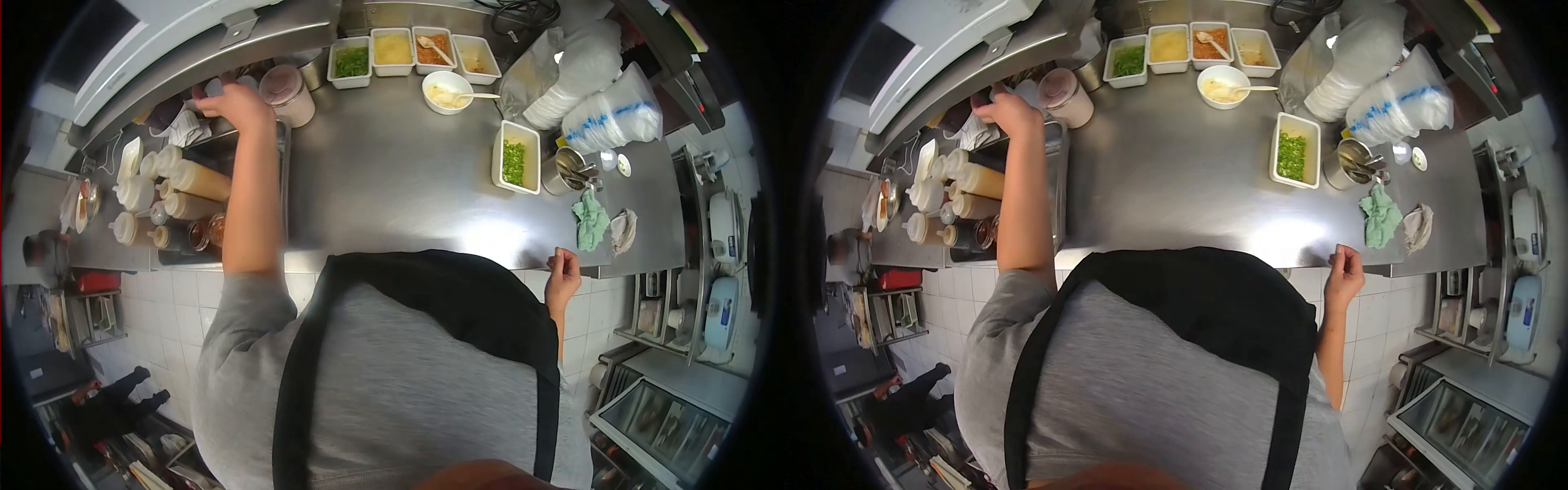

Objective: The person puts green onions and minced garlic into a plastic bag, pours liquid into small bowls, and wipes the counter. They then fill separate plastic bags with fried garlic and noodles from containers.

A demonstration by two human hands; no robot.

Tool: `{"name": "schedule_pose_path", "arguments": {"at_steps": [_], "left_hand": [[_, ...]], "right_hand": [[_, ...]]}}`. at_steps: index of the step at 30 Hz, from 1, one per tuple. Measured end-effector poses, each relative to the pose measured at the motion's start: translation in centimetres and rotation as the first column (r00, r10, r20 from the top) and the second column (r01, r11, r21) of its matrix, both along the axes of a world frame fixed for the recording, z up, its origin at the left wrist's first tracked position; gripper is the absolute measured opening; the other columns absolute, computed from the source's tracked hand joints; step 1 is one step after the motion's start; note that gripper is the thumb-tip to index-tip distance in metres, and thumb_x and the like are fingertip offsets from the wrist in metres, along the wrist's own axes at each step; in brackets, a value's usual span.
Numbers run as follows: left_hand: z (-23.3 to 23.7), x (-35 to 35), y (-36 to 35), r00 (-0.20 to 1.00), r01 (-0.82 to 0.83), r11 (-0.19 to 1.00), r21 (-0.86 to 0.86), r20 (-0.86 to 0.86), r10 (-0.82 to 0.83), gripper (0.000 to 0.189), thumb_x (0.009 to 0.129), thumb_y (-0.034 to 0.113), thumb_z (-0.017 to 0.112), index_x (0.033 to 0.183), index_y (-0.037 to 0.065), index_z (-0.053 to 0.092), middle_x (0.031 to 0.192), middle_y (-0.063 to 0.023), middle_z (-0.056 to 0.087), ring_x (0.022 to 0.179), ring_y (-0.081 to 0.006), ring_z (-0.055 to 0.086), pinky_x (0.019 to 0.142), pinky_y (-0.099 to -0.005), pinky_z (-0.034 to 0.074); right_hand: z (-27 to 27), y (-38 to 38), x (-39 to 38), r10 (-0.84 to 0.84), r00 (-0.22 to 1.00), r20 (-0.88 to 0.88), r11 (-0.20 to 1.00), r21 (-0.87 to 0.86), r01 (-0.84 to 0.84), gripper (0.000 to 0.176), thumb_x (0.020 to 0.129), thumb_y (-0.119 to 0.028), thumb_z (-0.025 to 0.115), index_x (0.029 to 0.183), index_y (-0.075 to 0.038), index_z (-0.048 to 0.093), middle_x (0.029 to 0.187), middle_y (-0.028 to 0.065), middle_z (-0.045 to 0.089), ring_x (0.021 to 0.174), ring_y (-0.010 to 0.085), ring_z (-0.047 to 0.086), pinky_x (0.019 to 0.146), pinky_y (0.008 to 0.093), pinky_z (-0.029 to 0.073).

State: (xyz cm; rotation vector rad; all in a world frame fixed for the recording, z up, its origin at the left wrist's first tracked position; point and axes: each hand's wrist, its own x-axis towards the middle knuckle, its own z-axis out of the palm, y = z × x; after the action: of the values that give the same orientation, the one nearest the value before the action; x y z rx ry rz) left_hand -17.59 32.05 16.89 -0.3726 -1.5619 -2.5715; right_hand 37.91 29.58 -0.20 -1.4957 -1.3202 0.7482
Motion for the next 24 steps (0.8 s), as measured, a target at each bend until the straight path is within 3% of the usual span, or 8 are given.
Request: {"name": "schedule_pose_path", "arguments": {"at_steps": [2, 5, 10, 11, 13, 16, 19, 24], "left_hand": [[-3.4, -0.9, 1.9, 0.980, 0.048, 0.997, 0.057, -0.194, -0.036, 0.060, 0.087, 0.012, 0.061, 0.131, -0.001, 0.022, 0.132, -0.0146, 0.020, 0.119, -0.0271, 0.037, 0.098, -0.0403, 0.040], [-4.3, 3.5, 3.1, 0.938, 0.112, 0.981, -0.160, -0.309, -0.158, 0.060, 0.085, 0.004, 0.058, 0.133, -0.001, 0.023, 0.134, -0.0146, 0.025, 0.118, -0.0231, 0.037, 0.098, -0.0357, 0.039], [-7.7, 7.9, 5.6, 0.642, 0.099, 0.833, -0.544, -0.605, -0.471, 0.039, 0.077, 0.013, 0.070, 0.112, 0.008, 0.054, 0.123, -0.0159, 0.041, 0.115, -0.0319, 0.042, 0.097, -0.0397, 0.038], [-8.3, 8.9, 6.3, 0.580, 0.078, 0.810, -0.581, -0.634, -0.511, 0.033, 0.075, 0.013, 0.072, 0.106, 0.011, 0.060, 0.120, -0.0149, 0.045, 0.113, -0.0327, 0.045, 0.096, -0.0391, 0.039], [-9.4, 10.6, 7.6, 0.397, 0.066, 0.700, -0.712, -0.624, -0.672, 0.033, 0.072, 0.012, 0.074, 0.102, 0.014, 0.063, 0.120, -0.0124, 0.048, 0.109, -0.0315, 0.050, 0.091, -0.0394, 0.044], [-11.8, 13.1, 9.7, 0.353, 0.135, 0.461, -0.877, -0.392, -0.849, 0.029, 0.075, 0.011, 0.073, 0.102, 0.016, 0.064, 0.117, -0.0083, 0.051, 0.103, -0.0272, 0.055, 0.083, -0.0362, 0.049], [-12.9, 14.5, 11.3, 0.288, -0.045, 0.441, -0.896, -0.435, -0.853, 0.023, 0.077, 0.011, 0.070, 0.098, 0.017, 0.065, 0.117, -0.0039, 0.052, 0.102, -0.0252, 0.057, 0.080, -0.0376, 0.051], [-13.9, 13.4, 12.3, 0.268, -0.106, 0.373, -0.922, -0.388, -0.882, 0.018, 0.077, 0.012, 0.069, 0.093, 0.017, 0.065, 0.113, -0.0026, 0.054, 0.101, -0.0259, 0.058, 0.077, -0.0398, 0.052]], "right_hand": [[-0.3, 0.5, -0.5, 0.020, 1.000, 0.005, 0.999, 0.024, -0.020, 0.017, 0.092, -0.017, 0.061, 0.091, 0.000, 0.062, 0.073, 0.0025, 0.061, 0.066, 0.0086, 0.058, 0.064, 0.0235, 0.050], [-0.1, 1.4, -1.7, 0.013, 0.998, -0.067, 0.999, 0.048, -0.010, 0.016, 0.092, -0.016, 0.062, 0.090, 0.000, 0.062, 0.072, 0.0017, 0.061, 0.066, 0.0082, 0.058, 0.065, 0.0230, 0.049], [0.7, 3.1, -3.6, 0.019, 0.999, -0.045, 0.997, 0.078, -0.015, 0.011, 0.088, -0.011, 0.065, 0.088, 0.000, 0.064, 0.073, 0.0034, 0.061, 0.063, 0.0088, 0.055, 0.060, 0.0244, 0.047], [1.0, 3.6, -4.2, 0.055, 0.995, 0.084, 0.978, 0.194, -0.071, 0.008, 0.086, -0.009, 0.066, 0.087, 0.000, 0.065, 0.074, 0.0043, 0.061, 0.064, 0.0101, 0.056, 0.060, 0.0245, 0.047], [3.9, 4.7, -6.7, 0.082, 0.935, 0.345, 0.896, 0.385, -0.221, 0.005, 0.082, -0.003, 0.068, 0.086, 0.000, 0.066, 0.076, 0.0061, 0.061, 0.065, 0.0127, 0.057, 0.060, 0.0249, 0.047], [7.3, 9.0, -12.1, 0.266, 0.888, 0.375, 0.788, 0.446, -0.425, 0.013, 0.079, 0.002, 0.067, 0.092, -0.002, 0.068, 0.082, 0.0102, 0.061, 0.068, 0.0209, 0.059, 0.063, 0.0310, 0.049], [11.0, 15.4, -17.8, 0.390, 0.769, 0.506, 0.726, 0.344, -0.595, 0.014, 0.079, -0.002, 0.062, 0.092, -0.005, 0.068, 0.090, 0.0145, 0.062, 0.080, 0.0350, 0.060, 0.070, 0.0407, 0.049], [7.7, 29.1, -24.6, 0.253, 0.610, 0.751, 0.678, 0.312, -0.666, 0.021, 0.077, 0.000, 0.061, 0.096, -0.004, 0.067, 0.097, 0.0170, 0.064, 0.091, 0.0350, 0.061, 0.079, 0.0406, 0.050]]}}
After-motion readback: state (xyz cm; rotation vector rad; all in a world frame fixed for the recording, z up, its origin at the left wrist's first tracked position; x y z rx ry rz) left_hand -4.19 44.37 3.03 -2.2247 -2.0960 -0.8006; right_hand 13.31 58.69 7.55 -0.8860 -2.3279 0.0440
